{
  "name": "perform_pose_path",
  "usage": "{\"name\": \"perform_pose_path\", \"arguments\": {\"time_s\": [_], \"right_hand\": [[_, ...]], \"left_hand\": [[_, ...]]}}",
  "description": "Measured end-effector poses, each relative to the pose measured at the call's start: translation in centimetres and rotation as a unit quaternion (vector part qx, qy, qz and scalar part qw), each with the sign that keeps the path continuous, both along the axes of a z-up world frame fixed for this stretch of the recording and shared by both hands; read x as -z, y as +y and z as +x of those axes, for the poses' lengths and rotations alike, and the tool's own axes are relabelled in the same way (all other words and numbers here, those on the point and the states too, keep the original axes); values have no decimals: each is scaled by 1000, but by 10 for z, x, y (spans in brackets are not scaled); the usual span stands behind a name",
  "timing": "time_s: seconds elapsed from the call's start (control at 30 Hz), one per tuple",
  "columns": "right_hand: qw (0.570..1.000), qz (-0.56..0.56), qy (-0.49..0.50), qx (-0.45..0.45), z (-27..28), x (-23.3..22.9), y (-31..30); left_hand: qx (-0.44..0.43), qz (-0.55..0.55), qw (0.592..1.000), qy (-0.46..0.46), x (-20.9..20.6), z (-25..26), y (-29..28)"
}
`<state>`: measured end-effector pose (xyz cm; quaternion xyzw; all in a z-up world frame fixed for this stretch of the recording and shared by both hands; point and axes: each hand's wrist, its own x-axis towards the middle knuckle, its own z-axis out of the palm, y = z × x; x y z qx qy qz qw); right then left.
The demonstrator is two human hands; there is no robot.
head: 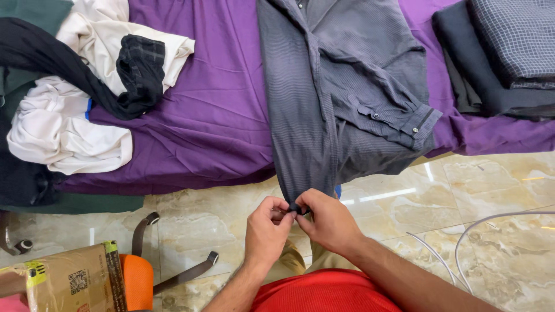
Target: The person folds a dark grey shirt on a purple-covered table, smoothing and aligning the fabric before stacking it. The person then picks up a light grey checkered shirt and begins to fold it.
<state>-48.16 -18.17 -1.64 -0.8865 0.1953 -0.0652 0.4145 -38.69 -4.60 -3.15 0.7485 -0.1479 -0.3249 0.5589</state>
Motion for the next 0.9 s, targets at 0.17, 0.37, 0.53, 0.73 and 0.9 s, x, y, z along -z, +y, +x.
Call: {"name": "perform_pose_path", "arguments": {"time_s": [0.17,0.37,0.53,0.73,0.9], "right_hand": [[995,-83,-43,-28,-1,-9,-3],[982,-143,-113,-47,-2,-13,-2],[981,-152,-103,-69,-3,-12,-1],[983,-149,-48,-96,-1,3,-7],[954,-179,128,-204,7,13,-16]], "left_hand": [[46,-24,971,-233,-7,1,0],[45,-83,956,-278,-16,-2,-4],[60,-29,962,-264,-15,0,-4],[78,52,959,-267,2,3,4],[232,63,920,-309,1,10,9]]}}
